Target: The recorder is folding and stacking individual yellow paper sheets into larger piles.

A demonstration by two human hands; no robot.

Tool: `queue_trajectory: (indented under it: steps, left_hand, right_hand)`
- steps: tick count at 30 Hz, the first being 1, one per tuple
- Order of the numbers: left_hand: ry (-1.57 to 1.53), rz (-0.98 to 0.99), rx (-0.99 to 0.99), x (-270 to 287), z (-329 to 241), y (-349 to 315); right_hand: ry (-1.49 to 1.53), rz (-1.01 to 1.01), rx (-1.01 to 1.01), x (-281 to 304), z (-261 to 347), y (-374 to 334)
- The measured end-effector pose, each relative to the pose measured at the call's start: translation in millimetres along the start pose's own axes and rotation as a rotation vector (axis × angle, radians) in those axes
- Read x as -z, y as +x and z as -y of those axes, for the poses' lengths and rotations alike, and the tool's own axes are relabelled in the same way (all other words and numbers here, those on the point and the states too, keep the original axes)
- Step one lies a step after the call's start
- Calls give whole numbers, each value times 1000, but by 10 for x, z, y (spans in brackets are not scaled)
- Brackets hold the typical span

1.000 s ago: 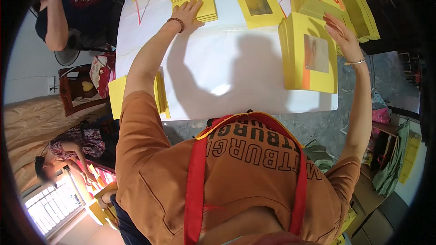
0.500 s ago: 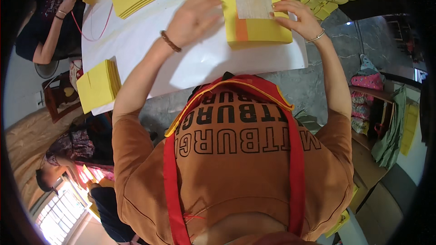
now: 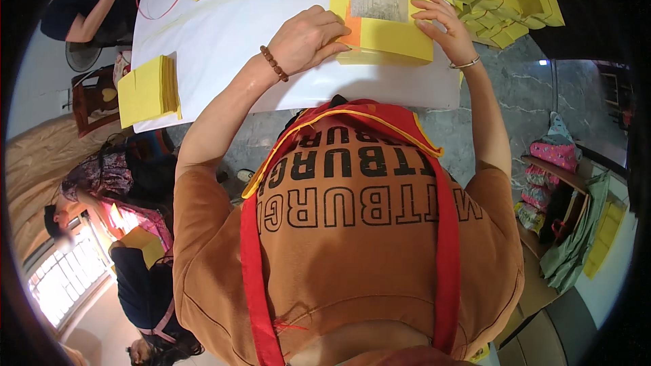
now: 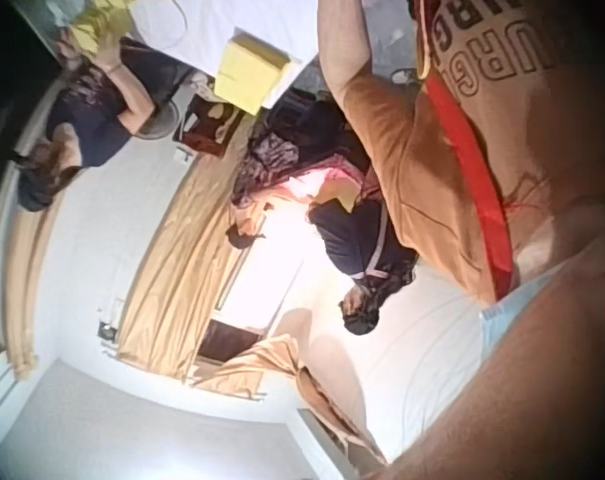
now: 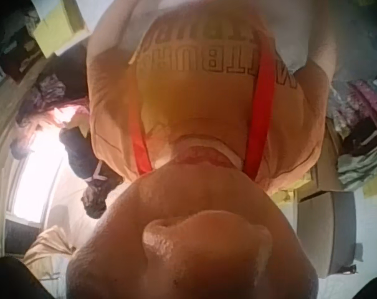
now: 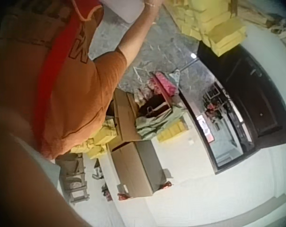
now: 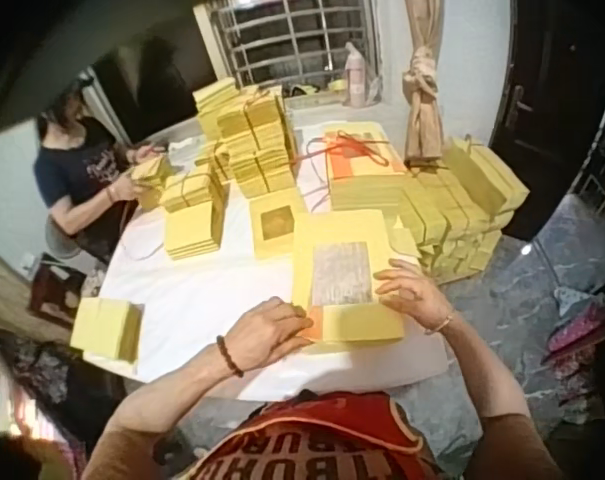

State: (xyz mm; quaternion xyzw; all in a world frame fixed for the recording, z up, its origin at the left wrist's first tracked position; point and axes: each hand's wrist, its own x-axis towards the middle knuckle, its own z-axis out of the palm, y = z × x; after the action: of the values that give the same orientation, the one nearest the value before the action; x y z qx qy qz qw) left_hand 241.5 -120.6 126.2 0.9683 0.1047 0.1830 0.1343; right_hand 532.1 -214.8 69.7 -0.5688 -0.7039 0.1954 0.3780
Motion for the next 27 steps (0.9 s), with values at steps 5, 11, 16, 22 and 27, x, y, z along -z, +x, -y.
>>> queue_trajectory:
  steps: [5, 11, 16, 22, 27]
  left_hand:
    - [-109, 61, 46, 57, 49, 63]
    - [-203, 104, 75, 93, 126, 121]
    - [-266, 137, 92, 135, 153, 169]
    - [-321, 184, 124, 140, 216, 207]
    - [-370, 238, 189, 187, 223, 241]
  right_hand:
    - [90, -55, 12, -61, -101, -12]
    - [9, -83, 61, -66, -98, -14]
    - [161, -42, 52, -61, -48, -27]
    - [259, -44, 12, -93, -66, -54]
    - [406, -27, -40, -84, -7, -60]
